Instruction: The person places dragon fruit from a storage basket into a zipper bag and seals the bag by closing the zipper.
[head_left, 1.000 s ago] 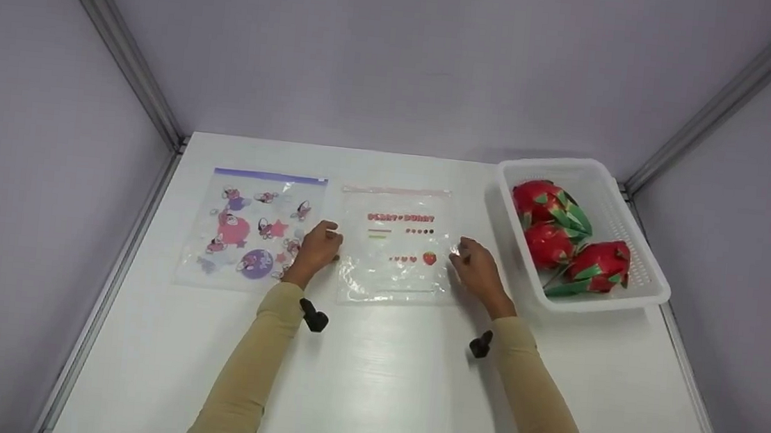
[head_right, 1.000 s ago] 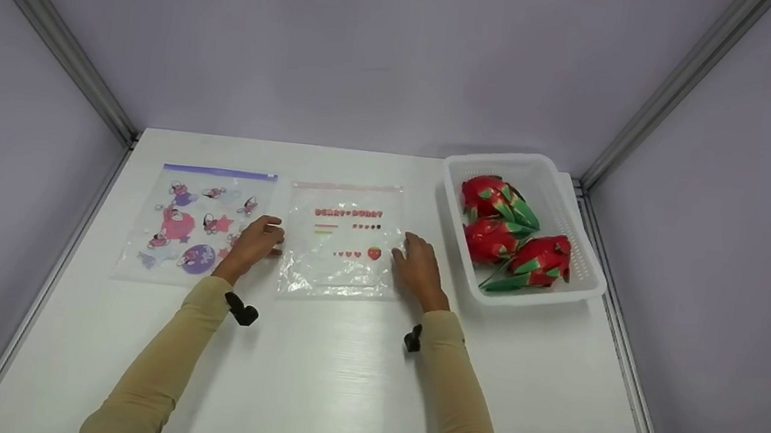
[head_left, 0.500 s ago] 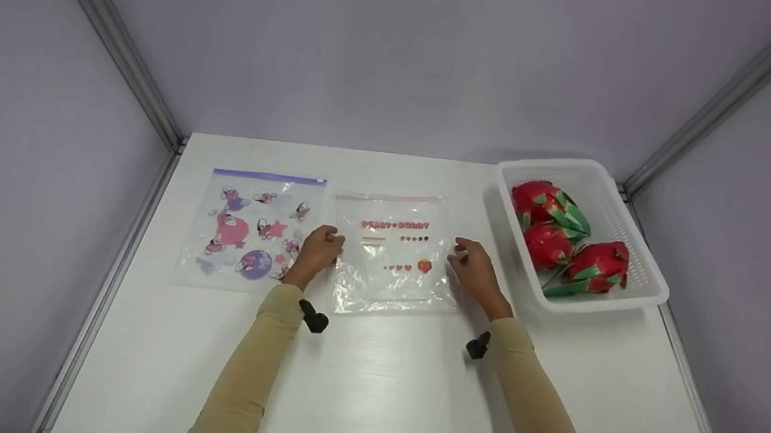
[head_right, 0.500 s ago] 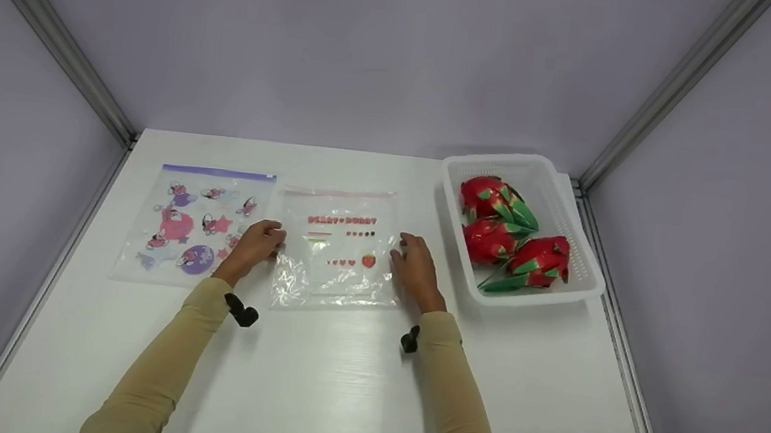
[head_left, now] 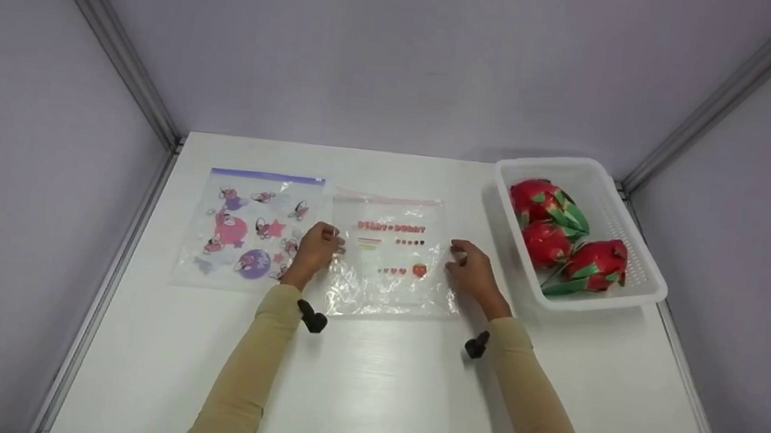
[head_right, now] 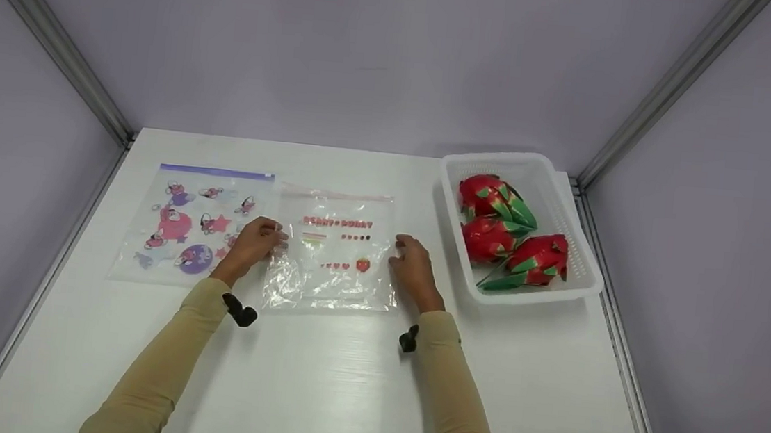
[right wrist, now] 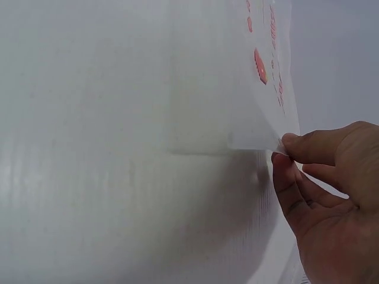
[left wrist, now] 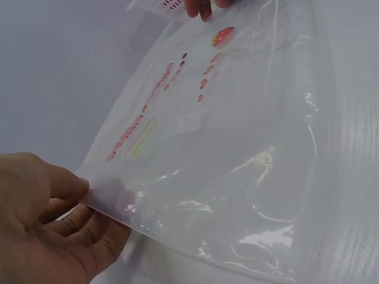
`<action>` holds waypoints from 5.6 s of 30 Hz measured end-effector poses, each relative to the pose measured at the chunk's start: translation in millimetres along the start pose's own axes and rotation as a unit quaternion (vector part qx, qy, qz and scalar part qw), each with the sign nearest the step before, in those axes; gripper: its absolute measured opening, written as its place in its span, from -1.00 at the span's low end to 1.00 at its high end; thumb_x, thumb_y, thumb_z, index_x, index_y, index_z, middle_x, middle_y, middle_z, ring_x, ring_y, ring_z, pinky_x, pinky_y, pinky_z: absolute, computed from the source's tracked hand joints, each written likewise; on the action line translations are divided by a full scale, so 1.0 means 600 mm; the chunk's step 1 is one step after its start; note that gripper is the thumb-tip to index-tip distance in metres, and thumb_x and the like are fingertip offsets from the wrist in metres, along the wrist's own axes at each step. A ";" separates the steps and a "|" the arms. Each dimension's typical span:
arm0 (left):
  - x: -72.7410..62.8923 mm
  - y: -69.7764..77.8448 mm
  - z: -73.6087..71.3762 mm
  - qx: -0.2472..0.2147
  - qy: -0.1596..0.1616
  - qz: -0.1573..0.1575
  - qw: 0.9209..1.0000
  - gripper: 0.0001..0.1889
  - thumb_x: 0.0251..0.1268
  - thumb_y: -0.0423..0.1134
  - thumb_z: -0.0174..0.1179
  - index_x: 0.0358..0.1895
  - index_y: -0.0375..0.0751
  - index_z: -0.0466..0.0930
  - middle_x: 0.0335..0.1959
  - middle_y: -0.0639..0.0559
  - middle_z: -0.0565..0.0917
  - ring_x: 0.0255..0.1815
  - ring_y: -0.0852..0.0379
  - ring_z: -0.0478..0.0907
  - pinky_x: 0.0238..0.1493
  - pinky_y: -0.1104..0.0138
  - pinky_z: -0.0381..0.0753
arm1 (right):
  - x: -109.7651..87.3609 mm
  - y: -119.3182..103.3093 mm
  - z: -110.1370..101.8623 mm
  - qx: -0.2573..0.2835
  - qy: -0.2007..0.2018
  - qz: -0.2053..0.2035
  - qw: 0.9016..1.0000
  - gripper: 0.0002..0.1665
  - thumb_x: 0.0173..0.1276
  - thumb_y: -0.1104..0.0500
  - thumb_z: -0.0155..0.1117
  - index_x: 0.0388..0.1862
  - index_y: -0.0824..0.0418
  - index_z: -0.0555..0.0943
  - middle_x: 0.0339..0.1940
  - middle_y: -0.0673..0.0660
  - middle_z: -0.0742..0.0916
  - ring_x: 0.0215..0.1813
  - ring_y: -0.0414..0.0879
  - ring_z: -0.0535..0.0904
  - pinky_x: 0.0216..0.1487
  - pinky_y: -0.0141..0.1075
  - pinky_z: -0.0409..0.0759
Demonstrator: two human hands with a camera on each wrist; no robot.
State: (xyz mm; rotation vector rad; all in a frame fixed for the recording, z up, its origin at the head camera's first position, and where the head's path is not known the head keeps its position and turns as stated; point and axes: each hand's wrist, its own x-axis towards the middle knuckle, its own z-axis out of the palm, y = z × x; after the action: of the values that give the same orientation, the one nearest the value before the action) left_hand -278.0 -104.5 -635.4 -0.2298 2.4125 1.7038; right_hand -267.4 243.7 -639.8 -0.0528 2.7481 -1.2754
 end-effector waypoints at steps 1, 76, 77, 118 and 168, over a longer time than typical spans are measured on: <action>0.000 0.001 0.000 -0.010 -0.005 -0.003 1.000 -0.70 0.62 -0.33 0.04 0.26 -0.39 0.48 0.14 -0.31 0.69 0.14 -0.17 0.73 -0.02 0.28 0.68 | 0.001 0.000 0.000 0.001 -0.002 0.005 1.000 -0.38 0.49 0.36 0.32 0.49 0.35 0.48 0.37 0.36 0.67 0.11 0.16 0.66 0.00 -0.16 0.66; -0.014 0.059 -0.028 -0.096 -0.012 0.162 0.982 -0.90 0.71 -0.42 -0.02 0.07 -0.23 0.47 0.02 -0.22 0.74 0.04 -0.23 0.73 -0.11 0.35 0.69 | 0.013 -0.088 -0.059 0.248 0.119 -0.068 0.959 -0.59 0.57 0.20 0.33 0.30 0.33 0.57 -0.30 0.15 0.76 -0.41 -0.02 0.62 -0.51 -0.39 0.51; -0.013 0.059 -0.028 -0.097 -0.011 0.161 0.982 -0.90 0.71 -0.42 -0.02 0.07 -0.23 0.47 0.02 -0.23 0.74 0.04 -0.25 0.73 -0.12 0.36 0.69 | 0.012 -0.089 -0.059 0.247 0.117 -0.067 0.960 -0.59 0.56 0.19 0.34 0.29 0.32 0.59 -0.33 0.13 0.76 -0.42 -0.02 0.61 -0.53 -0.39 0.50; 0.008 0.118 -0.010 -0.029 0.049 0.159 0.986 -0.61 0.61 -0.41 0.04 0.39 -0.40 0.47 0.38 -0.31 0.48 0.47 -0.21 0.42 0.49 -0.01 0.50 | -0.018 -0.142 -0.033 0.206 0.199 -0.191 0.939 -0.84 0.48 0.43 0.35 -0.02 0.38 0.77 -0.55 -0.03 0.65 -0.66 -0.26 0.43 -0.63 -0.56 0.41; -0.038 0.247 0.079 -0.179 -0.071 0.112 0.975 -0.64 0.72 0.03 0.04 0.06 -0.24 0.54 -0.06 -0.19 0.67 0.04 -0.29 0.74 -0.12 0.24 0.83 | -0.042 -0.159 0.018 0.015 0.293 -0.386 0.875 -0.84 0.30 0.48 0.49 -0.19 0.43 0.67 -0.36 0.22 0.76 -0.43 -0.01 0.71 -0.40 -0.07 0.75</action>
State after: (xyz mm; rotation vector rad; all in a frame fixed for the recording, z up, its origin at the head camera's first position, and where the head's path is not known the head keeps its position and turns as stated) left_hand -287.2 -10.3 -509.7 0.1214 2.0816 2.1678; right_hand -242.3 175.6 -571.5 -1.0205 3.3655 -1.7259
